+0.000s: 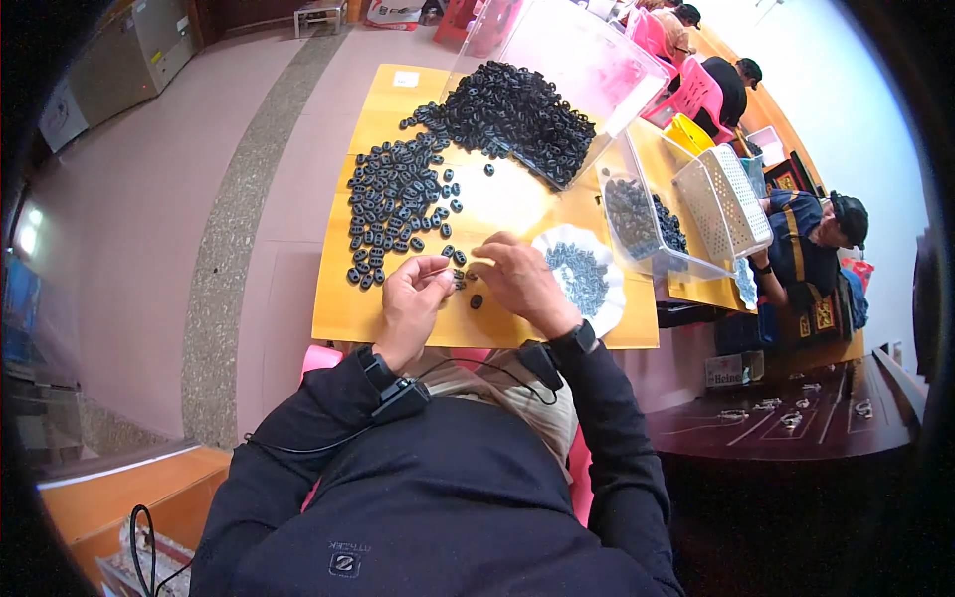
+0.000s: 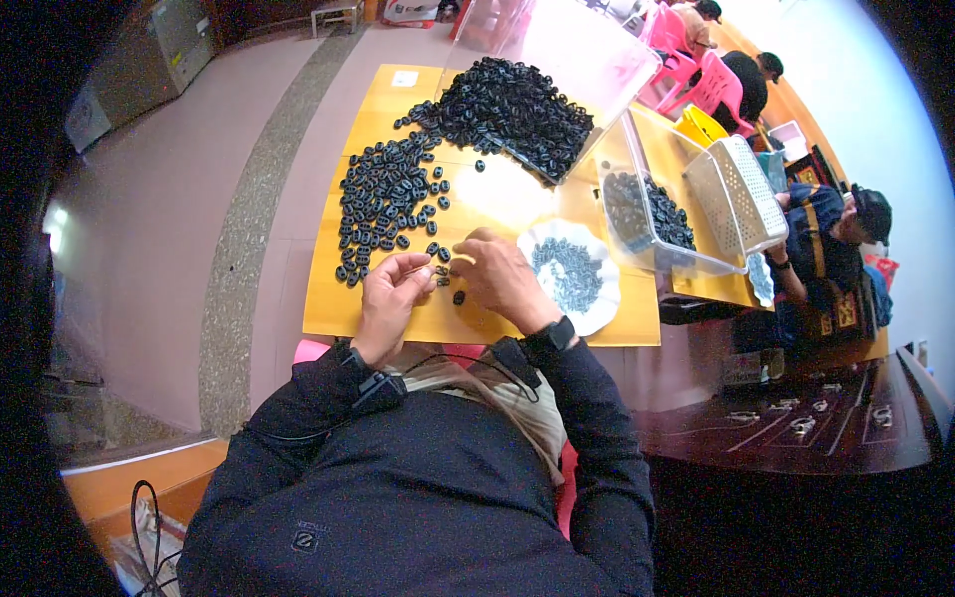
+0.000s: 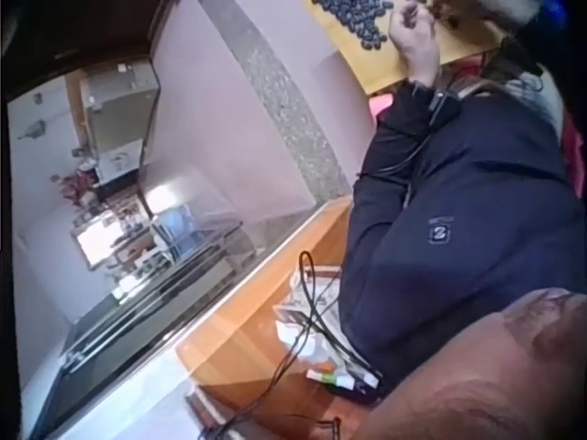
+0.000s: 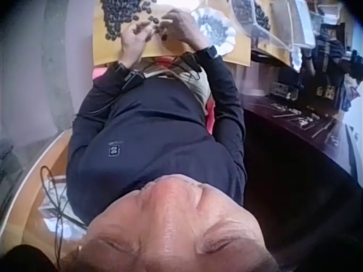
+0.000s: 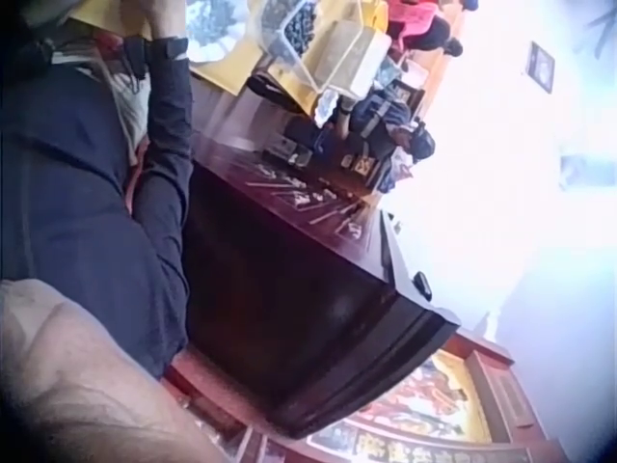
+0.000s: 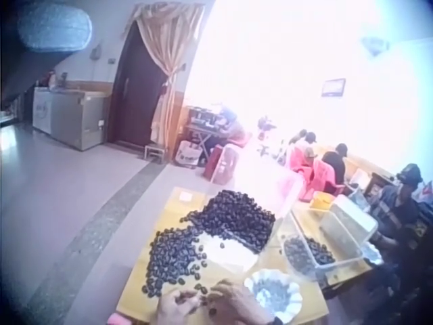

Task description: The person assembles cord locks by hand, picking up a spring from a dish and a plastic housing from the table. They insert the spring into the housing, press the components together, and place the completed cord lock back onto the table.

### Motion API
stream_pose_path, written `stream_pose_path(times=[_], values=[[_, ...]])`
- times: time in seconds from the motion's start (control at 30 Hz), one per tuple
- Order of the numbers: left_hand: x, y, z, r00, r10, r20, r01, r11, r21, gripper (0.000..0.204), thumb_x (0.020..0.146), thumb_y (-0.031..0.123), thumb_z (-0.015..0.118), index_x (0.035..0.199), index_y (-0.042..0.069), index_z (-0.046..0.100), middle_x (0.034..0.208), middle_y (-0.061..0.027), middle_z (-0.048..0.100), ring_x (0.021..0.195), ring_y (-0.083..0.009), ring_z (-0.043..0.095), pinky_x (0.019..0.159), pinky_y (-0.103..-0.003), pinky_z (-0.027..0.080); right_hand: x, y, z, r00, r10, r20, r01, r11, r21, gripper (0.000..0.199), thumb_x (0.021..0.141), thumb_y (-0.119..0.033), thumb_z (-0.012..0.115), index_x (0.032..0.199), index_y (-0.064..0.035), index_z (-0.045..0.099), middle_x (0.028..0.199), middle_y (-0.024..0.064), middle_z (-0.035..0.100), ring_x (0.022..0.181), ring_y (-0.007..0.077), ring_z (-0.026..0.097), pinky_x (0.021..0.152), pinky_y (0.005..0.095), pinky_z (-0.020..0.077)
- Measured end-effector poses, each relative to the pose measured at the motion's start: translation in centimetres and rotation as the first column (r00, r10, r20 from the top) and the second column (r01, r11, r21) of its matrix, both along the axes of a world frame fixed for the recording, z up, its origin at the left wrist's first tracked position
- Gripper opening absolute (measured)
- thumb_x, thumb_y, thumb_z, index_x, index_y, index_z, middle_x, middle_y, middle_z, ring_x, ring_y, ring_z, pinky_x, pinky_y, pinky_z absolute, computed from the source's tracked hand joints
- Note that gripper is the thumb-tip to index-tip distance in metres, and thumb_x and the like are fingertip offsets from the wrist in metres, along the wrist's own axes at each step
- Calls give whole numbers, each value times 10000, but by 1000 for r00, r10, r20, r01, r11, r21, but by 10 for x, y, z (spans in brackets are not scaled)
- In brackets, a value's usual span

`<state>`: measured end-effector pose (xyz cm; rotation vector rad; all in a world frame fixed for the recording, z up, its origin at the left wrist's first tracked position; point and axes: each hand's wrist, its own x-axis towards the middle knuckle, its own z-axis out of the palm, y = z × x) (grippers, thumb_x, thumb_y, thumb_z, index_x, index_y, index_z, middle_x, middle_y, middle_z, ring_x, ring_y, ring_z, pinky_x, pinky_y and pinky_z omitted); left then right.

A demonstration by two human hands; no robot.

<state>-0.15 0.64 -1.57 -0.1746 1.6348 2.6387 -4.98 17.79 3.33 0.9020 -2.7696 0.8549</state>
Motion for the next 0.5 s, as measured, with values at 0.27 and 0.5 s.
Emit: stream_pose_path(times=[0.27,0.5], values=[[4,-4,4,999,50,-15,-50,999,-19,177,899,63,604,1062,-6,606,957,-47,632,840,-103,621,718,-235,525,44,56,42,936,-252,-245,278,957,78,186,757,-96,713,929,-36,678,923,113,653,771,297,647,668,363,509],[7,-1,5,999,43,-20,-43,999,-22,156,910,71,591,1054,11,605,965,-35,623,859,-111,622,737,-241,533,57,105,17,909,-413,-60,410,858,308,250,778,-158,693,1000,-46,665,1001,118,631,898,340,624,778,417,490]])
